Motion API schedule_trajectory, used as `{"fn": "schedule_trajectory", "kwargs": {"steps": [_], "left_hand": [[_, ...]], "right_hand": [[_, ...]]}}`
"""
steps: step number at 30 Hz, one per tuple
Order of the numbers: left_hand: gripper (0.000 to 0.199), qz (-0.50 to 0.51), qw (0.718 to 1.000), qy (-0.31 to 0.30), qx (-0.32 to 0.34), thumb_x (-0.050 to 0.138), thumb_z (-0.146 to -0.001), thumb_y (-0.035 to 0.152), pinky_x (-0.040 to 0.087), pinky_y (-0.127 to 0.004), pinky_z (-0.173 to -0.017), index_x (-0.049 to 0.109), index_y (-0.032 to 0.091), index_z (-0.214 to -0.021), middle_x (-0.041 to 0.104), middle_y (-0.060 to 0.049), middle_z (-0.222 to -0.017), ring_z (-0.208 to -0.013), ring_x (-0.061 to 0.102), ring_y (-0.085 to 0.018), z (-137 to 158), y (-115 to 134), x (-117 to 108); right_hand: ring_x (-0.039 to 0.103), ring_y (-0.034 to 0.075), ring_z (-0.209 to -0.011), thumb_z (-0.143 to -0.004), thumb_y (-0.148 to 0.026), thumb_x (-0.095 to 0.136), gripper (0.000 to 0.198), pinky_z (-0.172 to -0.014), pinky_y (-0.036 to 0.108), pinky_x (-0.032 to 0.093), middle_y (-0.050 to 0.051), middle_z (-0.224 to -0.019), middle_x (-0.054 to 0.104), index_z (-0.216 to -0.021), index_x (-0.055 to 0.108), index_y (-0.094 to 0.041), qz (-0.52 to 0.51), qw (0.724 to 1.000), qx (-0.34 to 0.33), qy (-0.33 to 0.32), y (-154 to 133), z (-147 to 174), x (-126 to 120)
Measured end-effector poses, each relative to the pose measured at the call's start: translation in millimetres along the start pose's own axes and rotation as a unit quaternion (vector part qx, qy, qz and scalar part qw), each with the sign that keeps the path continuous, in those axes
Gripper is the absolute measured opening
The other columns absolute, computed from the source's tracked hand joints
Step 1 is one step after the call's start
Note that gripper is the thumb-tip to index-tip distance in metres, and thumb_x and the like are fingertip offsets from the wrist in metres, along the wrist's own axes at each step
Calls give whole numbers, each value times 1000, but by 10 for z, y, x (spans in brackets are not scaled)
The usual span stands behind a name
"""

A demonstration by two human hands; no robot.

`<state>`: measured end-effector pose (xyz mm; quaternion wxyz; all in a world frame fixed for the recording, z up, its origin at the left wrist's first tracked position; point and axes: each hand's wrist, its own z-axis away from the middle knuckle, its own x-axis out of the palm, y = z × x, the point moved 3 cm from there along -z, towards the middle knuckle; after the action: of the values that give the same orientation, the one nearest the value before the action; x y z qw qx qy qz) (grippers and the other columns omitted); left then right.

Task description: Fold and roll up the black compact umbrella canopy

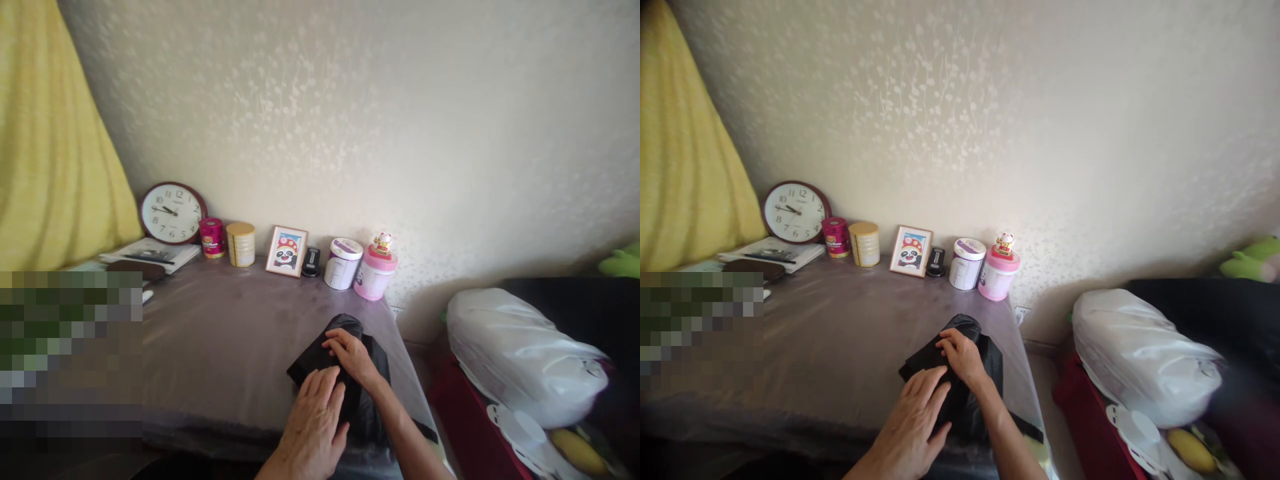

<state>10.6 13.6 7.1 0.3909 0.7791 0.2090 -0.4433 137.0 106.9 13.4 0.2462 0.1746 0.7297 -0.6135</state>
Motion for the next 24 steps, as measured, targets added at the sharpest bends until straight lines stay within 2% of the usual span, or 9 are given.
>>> {"fn": "schedule_trajectory", "kwargs": {"steps": [2, 5, 8, 11, 14, 18, 24], "left_hand": [[65, 3, 1000, -30, 3, 51, -73, 25, 25, -49, -109, 32, 19, -134, 30, -10, -145, -133, 26, -29, -11, -10, 111], [78, 3, 998, -55, -34, 48, -68, 16, 22, -51, -110, 19, 17, -140, 17, -9, -149, -136, 15, -29, -3, -71, 234], [81, 3, 996, -72, -60, 44, -64, 9, 23, -48, -111, 17, 14, -140, 13, -9, -150, -137, 13, -28, 2, -96, 275], [80, -5, 994, -83, -70, 40, -65, 5, 24, -45, -111, 16, 13, -140, 11, -10, -150, -137, 13, -26, -14, -86, 274], [78, -15, 991, -107, -80, 38, -65, 3, 23, -45, -111, 17, 12, -140, 10, -12, -149, -137, 12, -26, -33, -80, 274], [79, -14, 988, -127, -84, 38, -65, 3, 22, -45, -111, 15, 11, -140, 8, -12, -149, -137, 9, -26, -37, -83, 265], [85, -7, 987, -136, -88, 41, -62, 4, 21, -42, -112, 10, 10, -141, 4, -12, -150, -137, 8, -25, -34, -97, 249]], "right_hand": [[65, 15, -72, -85, -26, 42, 23, -71, 29, 50, 1, -85, 71, -98, 61, -24, 53, 998, -43, -1, -70, 45, 14], [64, 17, -82, -87, -27, 43, 25, -77, 31, 49, 0, -86, 71, -99, 64, -27, 125, 987, -99, 0, -160, 147, 11], [60, 18, -93, -89, -29, 43, 26, -84, 32, 48, 2, -95, 70, -98, 67, -27, 161, 971, -174, 7, -164, 249, -24], [52, 20, -112, -90, -28, 43, 26, -98, 39, 39, 4, -105, 68, -99, 67, -25, 188, 956, -224, 25, -42, 258, -74], [48, 22, -118, -90, -28, 43, 27, -103, 46, 32, 5, -111, 66, -103, 65, -23, 212, 950, -222, 51, 141, 134, -124], [49, 22, -117, -92, -28, 39, 29, -104, 48, 29, 6, -111, 66, -105, 64, -22, 225, 950, -204, 70, 329, -132, -183], [56, 19, -107, -93, -29, 32, 35, -96, 38, 40, 7, -111, 65, -104, 64, -21, 223, 960, -154, 73, 491, -479, -308]]}}
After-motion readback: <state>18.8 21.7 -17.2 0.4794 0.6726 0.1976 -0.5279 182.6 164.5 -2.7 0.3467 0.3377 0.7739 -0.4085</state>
